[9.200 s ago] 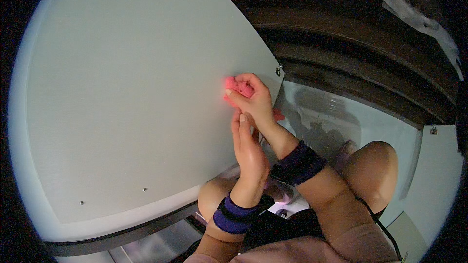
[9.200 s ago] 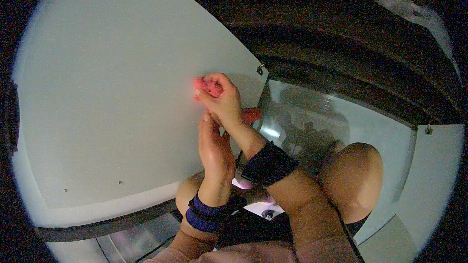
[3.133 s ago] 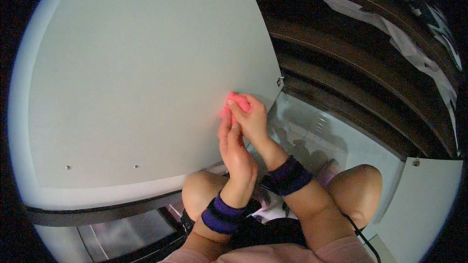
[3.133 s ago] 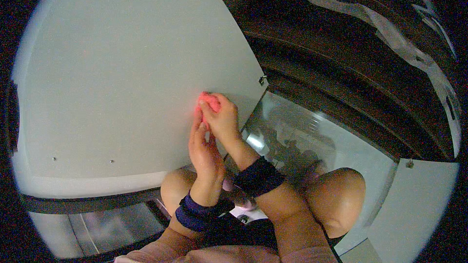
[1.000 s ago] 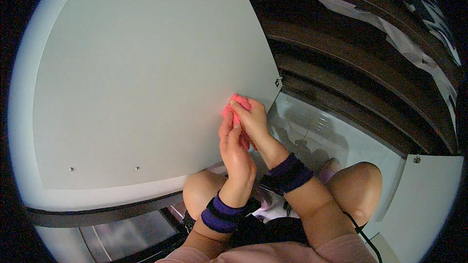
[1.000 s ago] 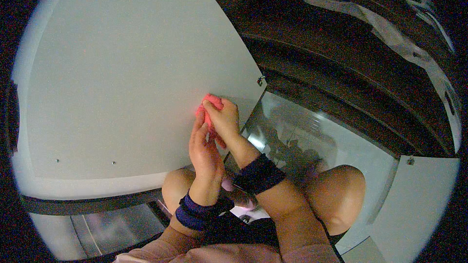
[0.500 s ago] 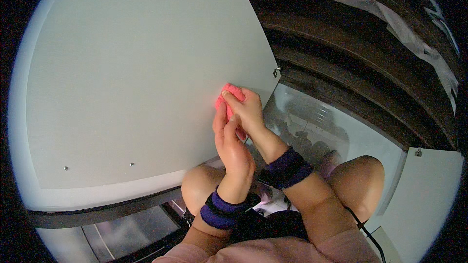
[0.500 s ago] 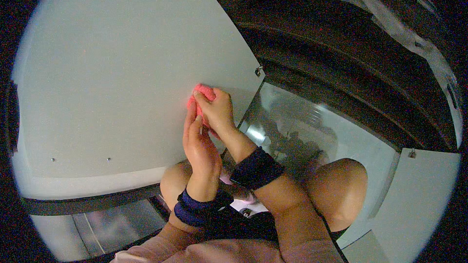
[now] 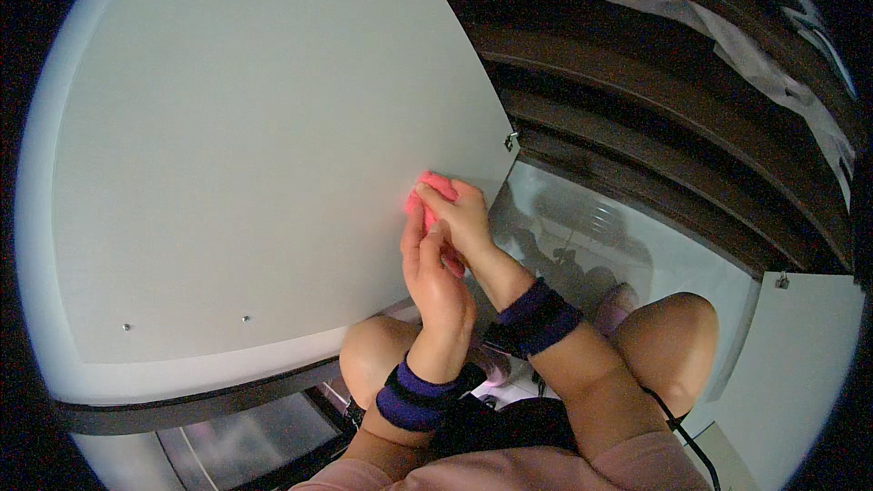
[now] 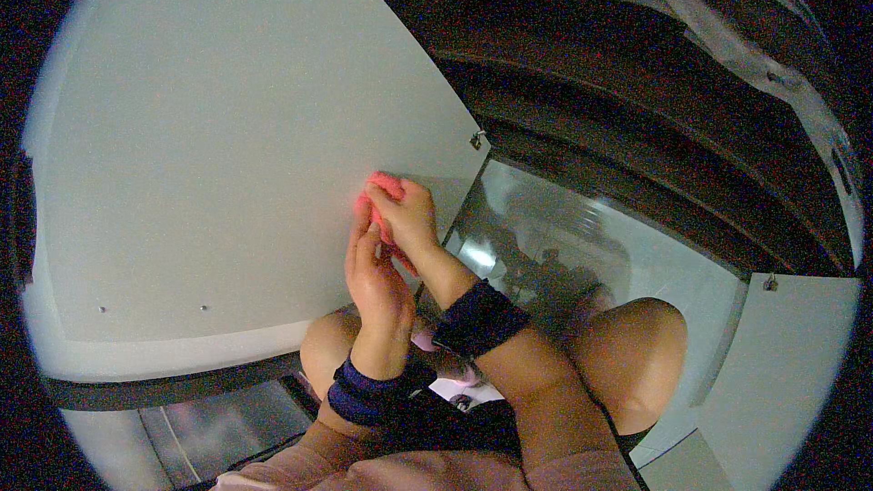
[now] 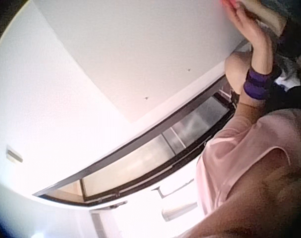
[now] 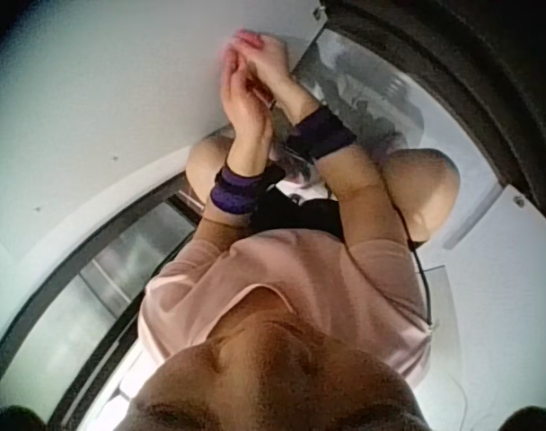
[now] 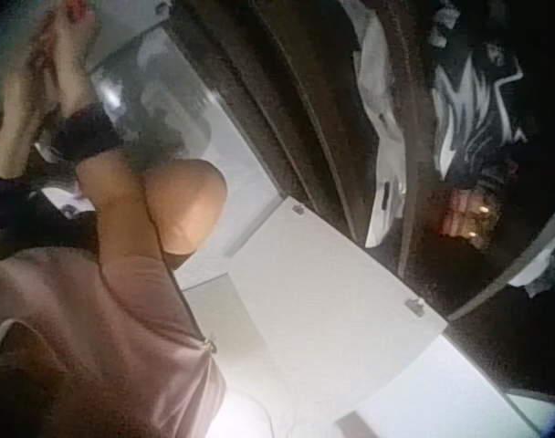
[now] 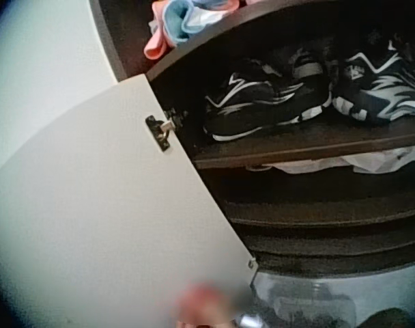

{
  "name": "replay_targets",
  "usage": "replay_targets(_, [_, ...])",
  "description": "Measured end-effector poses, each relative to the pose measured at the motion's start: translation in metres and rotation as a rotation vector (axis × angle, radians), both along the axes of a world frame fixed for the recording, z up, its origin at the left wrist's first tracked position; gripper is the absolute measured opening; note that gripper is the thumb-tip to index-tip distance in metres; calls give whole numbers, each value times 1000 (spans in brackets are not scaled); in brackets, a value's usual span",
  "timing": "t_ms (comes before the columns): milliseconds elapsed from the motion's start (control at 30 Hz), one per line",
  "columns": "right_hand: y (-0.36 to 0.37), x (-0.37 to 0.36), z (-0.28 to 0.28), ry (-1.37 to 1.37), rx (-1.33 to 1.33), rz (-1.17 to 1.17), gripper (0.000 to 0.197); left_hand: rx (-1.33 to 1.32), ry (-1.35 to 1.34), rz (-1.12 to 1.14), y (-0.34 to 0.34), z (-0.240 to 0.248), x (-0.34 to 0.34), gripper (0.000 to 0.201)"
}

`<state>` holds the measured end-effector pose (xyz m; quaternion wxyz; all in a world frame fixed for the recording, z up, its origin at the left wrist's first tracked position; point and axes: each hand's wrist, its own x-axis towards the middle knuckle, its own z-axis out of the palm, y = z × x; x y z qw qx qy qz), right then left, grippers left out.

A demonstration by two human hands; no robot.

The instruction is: The person wipes a white cabinet door and its handle with a pink cloth while sitting on a stool, then uses the same cloth to clean the tiled floor.

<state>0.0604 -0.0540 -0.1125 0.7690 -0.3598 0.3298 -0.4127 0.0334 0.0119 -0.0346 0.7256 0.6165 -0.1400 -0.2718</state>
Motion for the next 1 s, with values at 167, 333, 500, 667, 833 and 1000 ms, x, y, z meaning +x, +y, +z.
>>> replay_targets(167, [0,-11,19,30,-11,48,18,44,-10,-20,0,18,-7,51])
replay_targets(333, [-3,-7,26,42,-30,34,20,43,-26,17,-2,13,-8,50])
replay_targets(500, [0,-16,30,29,-2,17,21,77,-67,5,1,4,-3,49])
replay_targets(667, [-5,-13,21,58,-14,29,21,35,-32,-7,-5,1,-6,48])
replay_targets(833, [-3,-2,16,54,-53,-29,26,28,-118,12,1,-2,3,48])
replay_targets(1000, [1,-8,41,51,-126,-40,28,26,-129,25,-1,15,1,48])
